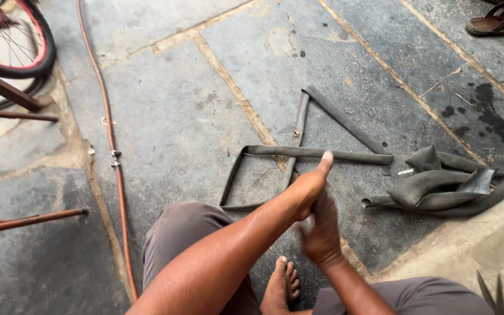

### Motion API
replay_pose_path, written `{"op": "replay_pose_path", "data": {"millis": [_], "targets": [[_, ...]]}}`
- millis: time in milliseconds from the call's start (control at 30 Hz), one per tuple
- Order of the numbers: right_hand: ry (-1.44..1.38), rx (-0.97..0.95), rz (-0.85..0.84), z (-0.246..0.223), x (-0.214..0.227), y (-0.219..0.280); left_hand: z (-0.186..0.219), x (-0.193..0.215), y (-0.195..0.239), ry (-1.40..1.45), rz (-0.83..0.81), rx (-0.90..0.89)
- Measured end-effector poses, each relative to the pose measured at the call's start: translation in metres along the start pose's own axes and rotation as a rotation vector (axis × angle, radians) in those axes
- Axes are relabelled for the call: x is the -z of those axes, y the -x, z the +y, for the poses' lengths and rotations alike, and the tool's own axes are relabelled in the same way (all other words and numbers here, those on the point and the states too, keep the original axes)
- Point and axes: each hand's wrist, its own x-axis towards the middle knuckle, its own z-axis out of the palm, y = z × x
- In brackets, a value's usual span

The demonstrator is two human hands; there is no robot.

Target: The person sits on a tiled floor and uses shears to cut a long strip of rubber, likely from a bicycle inner tube, into smaller pieces. The person then folds and manipulates the cut rubber pieces by hand.

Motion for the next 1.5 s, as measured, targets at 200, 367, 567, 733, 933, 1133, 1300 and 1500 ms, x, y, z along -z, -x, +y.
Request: {"op": "replay_pose_path", "data": {"millis": [200, 367, 567, 733, 933, 1133, 1300, 1500], "targets": [[0.532, -0.444, -0.996, 0.054, 0.013, 0.012, 0.024, 0.013, 0.031, -0.398, 0.274, -0.693], [0.434, -0.729, -0.46, 0.009, 0.111, -0.081, -0.014, -0.001, 0.035, -0.525, -0.211, -0.383], [0.289, 0.165, 0.525, -0.052, 0.176, -0.104, -0.044, -0.009, 0.005, -0.483, -0.197, -0.029], [0.161, -0.24, -0.011, 0.004, 0.054, -0.02, 0.005, -0.005, 0.003, -0.016, -0.043, 0.074], [0.806, -0.445, -0.777, 0.069, 0.05, 0.0, 0.068, 0.063, 0.0, 0.142, 0.305, -0.413], [0.595, -0.528, -0.403, 0.061, 0.1, -0.014, 0.075, 0.113, -0.004, -0.1, 0.753, -0.495], [0.642, -0.707, -0.679, 0.082, 0.094, -0.005, 0.047, 0.182, -0.053, -0.455, 1.057, -0.37], [0.451, -0.713, -0.746, 0.08, 0.084, -0.02, -0.032, 0.22, -0.086, -1.02, 0.815, 0.119]]}}
